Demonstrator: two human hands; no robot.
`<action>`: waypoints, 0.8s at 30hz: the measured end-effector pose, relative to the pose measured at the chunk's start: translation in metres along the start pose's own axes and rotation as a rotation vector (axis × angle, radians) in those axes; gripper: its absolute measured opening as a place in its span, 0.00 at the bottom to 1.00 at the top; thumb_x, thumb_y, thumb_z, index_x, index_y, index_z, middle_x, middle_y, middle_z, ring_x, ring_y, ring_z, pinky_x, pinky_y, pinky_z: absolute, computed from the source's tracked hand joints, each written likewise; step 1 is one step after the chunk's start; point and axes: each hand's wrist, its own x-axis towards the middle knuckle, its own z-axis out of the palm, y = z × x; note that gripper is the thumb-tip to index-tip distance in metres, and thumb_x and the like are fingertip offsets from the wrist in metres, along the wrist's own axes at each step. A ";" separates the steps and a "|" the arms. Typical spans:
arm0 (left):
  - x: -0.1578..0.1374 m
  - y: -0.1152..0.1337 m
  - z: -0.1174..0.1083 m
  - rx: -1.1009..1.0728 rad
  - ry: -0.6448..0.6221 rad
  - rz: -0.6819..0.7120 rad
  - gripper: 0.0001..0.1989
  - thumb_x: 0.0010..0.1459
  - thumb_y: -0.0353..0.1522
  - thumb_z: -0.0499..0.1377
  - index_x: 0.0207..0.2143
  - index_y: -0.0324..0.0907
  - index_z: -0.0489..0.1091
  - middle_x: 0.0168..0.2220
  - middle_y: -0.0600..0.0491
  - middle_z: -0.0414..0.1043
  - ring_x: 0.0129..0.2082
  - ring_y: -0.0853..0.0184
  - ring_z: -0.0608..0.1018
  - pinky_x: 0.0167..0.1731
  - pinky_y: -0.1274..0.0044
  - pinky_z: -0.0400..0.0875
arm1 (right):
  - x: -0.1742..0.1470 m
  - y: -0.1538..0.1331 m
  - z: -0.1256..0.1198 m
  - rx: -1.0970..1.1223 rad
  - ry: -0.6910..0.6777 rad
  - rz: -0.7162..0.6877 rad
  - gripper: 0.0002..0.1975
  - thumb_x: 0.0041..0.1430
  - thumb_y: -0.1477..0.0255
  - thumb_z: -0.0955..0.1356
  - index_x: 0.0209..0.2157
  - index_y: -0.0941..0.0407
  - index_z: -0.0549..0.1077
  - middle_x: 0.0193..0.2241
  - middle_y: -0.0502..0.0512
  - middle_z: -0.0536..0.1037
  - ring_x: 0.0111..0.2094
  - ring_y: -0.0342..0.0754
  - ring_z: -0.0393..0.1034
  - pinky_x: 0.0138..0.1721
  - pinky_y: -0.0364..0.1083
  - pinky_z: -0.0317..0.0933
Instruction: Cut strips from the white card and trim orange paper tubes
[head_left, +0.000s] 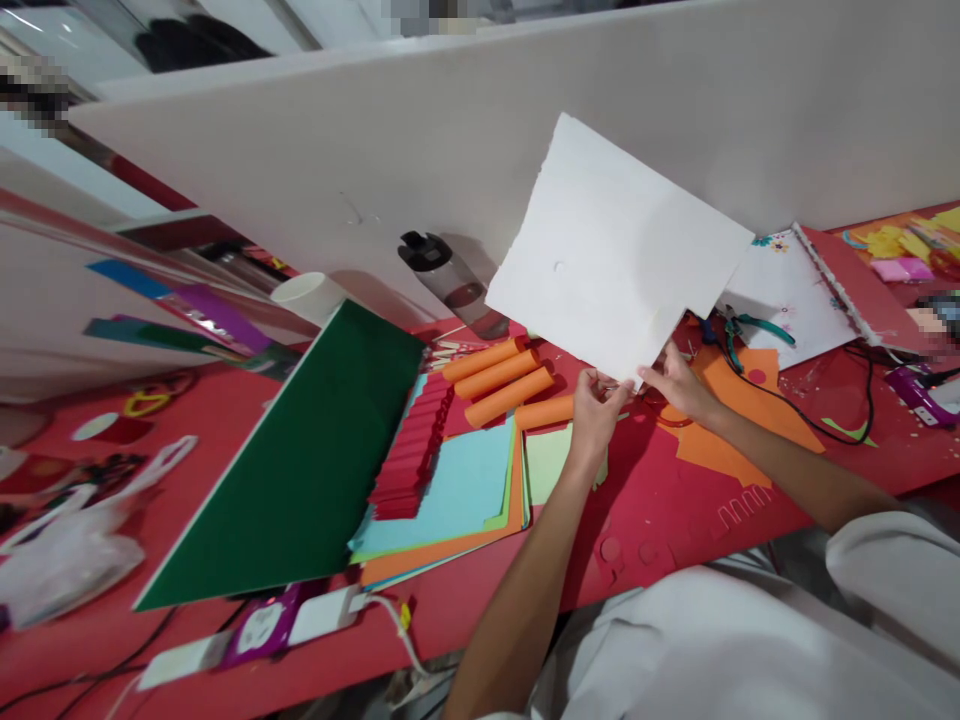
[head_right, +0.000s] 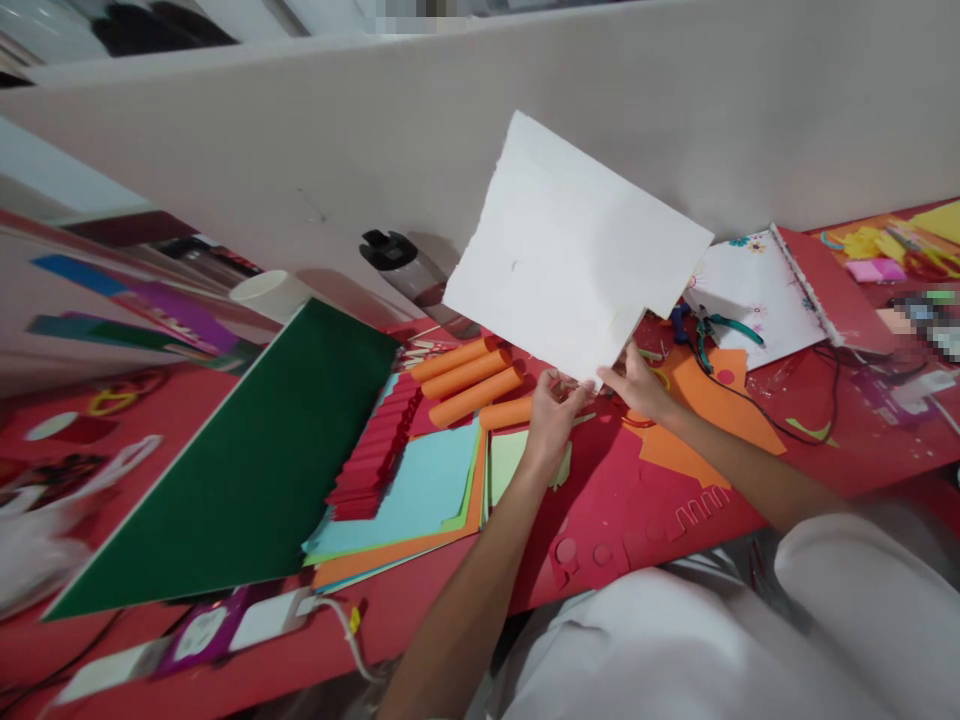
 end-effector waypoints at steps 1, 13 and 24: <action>0.000 0.000 0.000 -0.003 -0.001 -0.001 0.25 0.53 0.42 0.73 0.38 0.46 0.60 0.35 0.58 0.72 0.33 0.68 0.82 0.37 0.73 0.79 | 0.000 -0.001 0.000 0.003 0.003 -0.003 0.29 0.56 0.62 0.75 0.56 0.47 0.62 0.51 0.56 0.81 0.47 0.56 0.80 0.44 0.55 0.79; 0.001 -0.004 -0.002 -0.037 0.001 0.093 0.22 0.51 0.36 0.75 0.39 0.45 0.65 0.36 0.57 0.74 0.35 0.71 0.79 0.41 0.76 0.76 | 0.002 -0.008 -0.003 -0.040 0.030 -0.034 0.30 0.55 0.62 0.75 0.56 0.49 0.63 0.53 0.58 0.80 0.52 0.57 0.77 0.57 0.59 0.73; 0.002 0.000 -0.005 -0.131 0.010 0.034 0.25 0.49 0.40 0.76 0.40 0.45 0.66 0.35 0.53 0.83 0.36 0.65 0.84 0.42 0.73 0.78 | 0.004 -0.001 -0.010 -0.075 0.033 -0.033 0.25 0.60 0.59 0.74 0.54 0.49 0.67 0.52 0.57 0.81 0.50 0.56 0.78 0.49 0.57 0.77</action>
